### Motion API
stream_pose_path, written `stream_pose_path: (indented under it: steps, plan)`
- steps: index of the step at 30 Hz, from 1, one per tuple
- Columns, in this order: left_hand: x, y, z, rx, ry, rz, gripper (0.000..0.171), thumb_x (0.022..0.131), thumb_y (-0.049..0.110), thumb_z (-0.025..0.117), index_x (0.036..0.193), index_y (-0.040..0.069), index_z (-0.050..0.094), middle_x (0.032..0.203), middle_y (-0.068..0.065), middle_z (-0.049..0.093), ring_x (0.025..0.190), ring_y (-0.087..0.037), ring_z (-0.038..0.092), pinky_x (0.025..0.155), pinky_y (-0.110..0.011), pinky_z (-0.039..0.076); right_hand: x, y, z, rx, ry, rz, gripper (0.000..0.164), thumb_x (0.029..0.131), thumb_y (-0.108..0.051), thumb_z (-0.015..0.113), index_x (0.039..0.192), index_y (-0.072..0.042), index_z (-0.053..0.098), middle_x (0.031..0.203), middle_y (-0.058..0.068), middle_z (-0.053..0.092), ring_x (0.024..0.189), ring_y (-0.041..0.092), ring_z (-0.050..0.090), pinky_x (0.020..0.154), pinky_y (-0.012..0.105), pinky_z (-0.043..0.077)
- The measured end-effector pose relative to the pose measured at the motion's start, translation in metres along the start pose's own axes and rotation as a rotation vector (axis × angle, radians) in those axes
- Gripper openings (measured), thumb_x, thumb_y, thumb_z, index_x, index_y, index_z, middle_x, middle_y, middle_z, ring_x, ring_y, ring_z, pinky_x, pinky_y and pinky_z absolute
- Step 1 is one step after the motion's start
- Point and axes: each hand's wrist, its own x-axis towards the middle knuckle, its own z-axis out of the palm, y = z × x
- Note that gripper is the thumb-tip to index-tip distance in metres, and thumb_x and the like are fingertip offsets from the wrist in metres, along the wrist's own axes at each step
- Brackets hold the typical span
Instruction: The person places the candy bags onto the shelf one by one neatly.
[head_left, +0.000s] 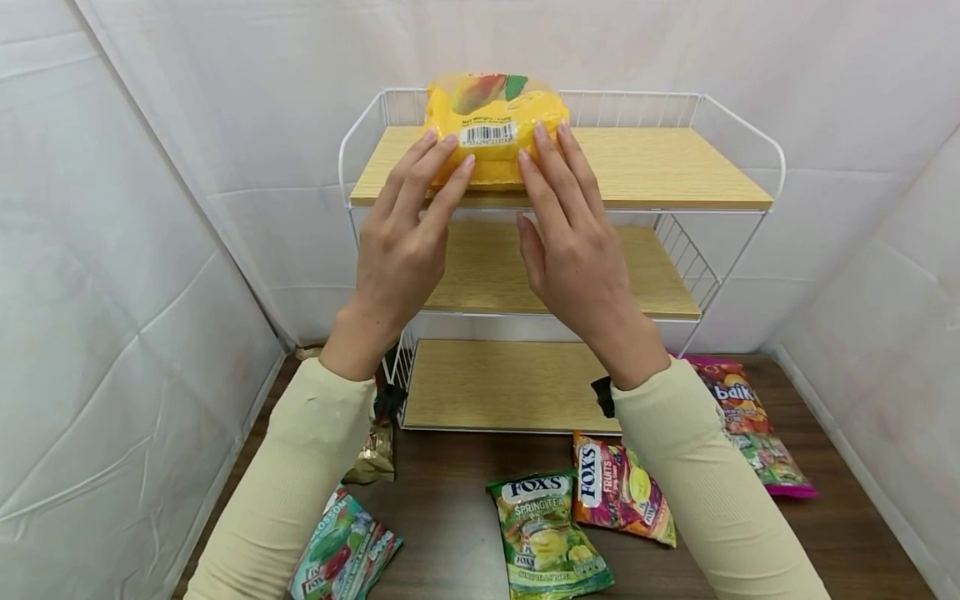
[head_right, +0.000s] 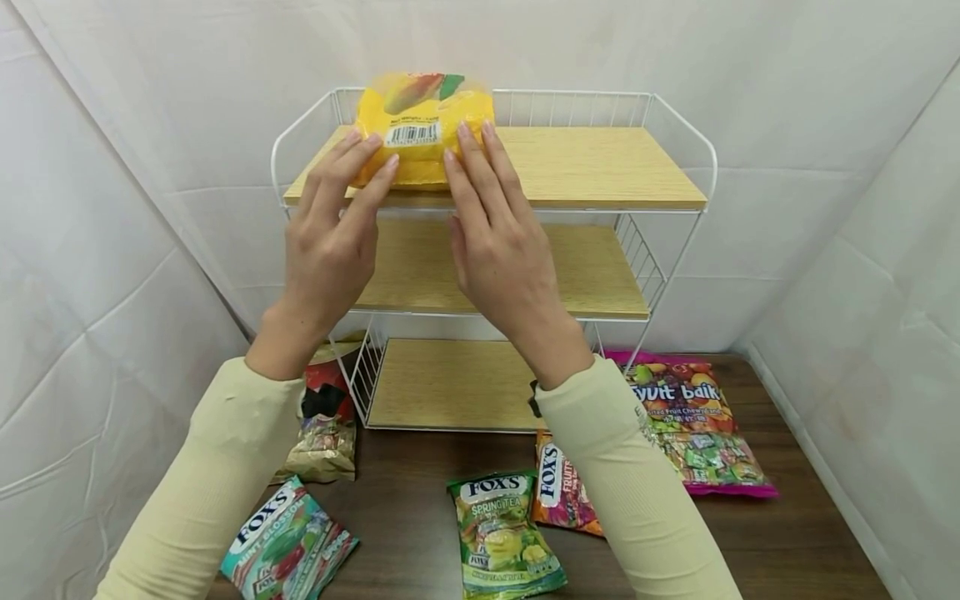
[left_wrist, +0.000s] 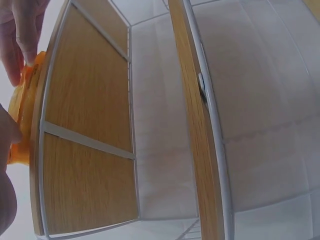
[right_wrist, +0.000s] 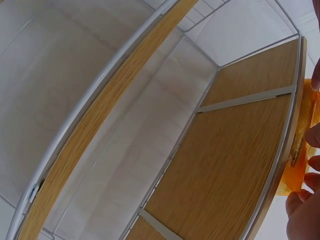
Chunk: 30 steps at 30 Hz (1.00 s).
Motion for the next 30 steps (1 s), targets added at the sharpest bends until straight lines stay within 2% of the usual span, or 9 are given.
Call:
stream_pose_path:
  steps: [7, 13, 30]
  plan:
    - [-0.0001, -0.0027, 0.0021, 0.012, 0.0, 0.009, 0.034, 0.086, -0.01, 0.042, 0.116, -0.004, 0.057, 0.124, -0.019, 0.048, 0.123, -0.027, 0.036, 0.101, -0.031, 0.03, -0.0005, 0.0008, 0.0021, -0.019, -0.031, 0.008, 0.044, 0.086, -0.004, 0.047, 0.127, 0.011, 0.041, 0.138, 0.023, 0.03, 0.13, 0.034, 0.02, 0.105, 0.039, 0.021]
    - [-0.0022, -0.0057, 0.0034, 0.035, -0.036, 0.022, 0.038, 0.083, -0.009, 0.039, 0.117, -0.005, 0.056, 0.126, -0.019, 0.046, 0.125, -0.027, 0.033, 0.101, -0.032, 0.028, -0.0004, 0.0015, 0.0045, -0.025, -0.037, 0.007, 0.044, 0.086, -0.003, 0.048, 0.127, 0.011, 0.041, 0.138, 0.024, 0.03, 0.13, 0.035, 0.019, 0.105, 0.039, 0.02]
    - [-0.0023, -0.0101, 0.0095, 0.028, -0.035, 0.02, 0.036, 0.084, -0.006, 0.039, 0.114, -0.005, 0.058, 0.127, -0.019, 0.045, 0.125, -0.027, 0.033, 0.102, -0.032, 0.028, -0.0003, 0.0069, 0.0091, -0.035, -0.068, 0.018, 0.053, 0.08, -0.001, 0.058, 0.128, 0.011, 0.039, 0.139, 0.023, 0.027, 0.132, 0.031, 0.014, 0.106, 0.037, 0.017]
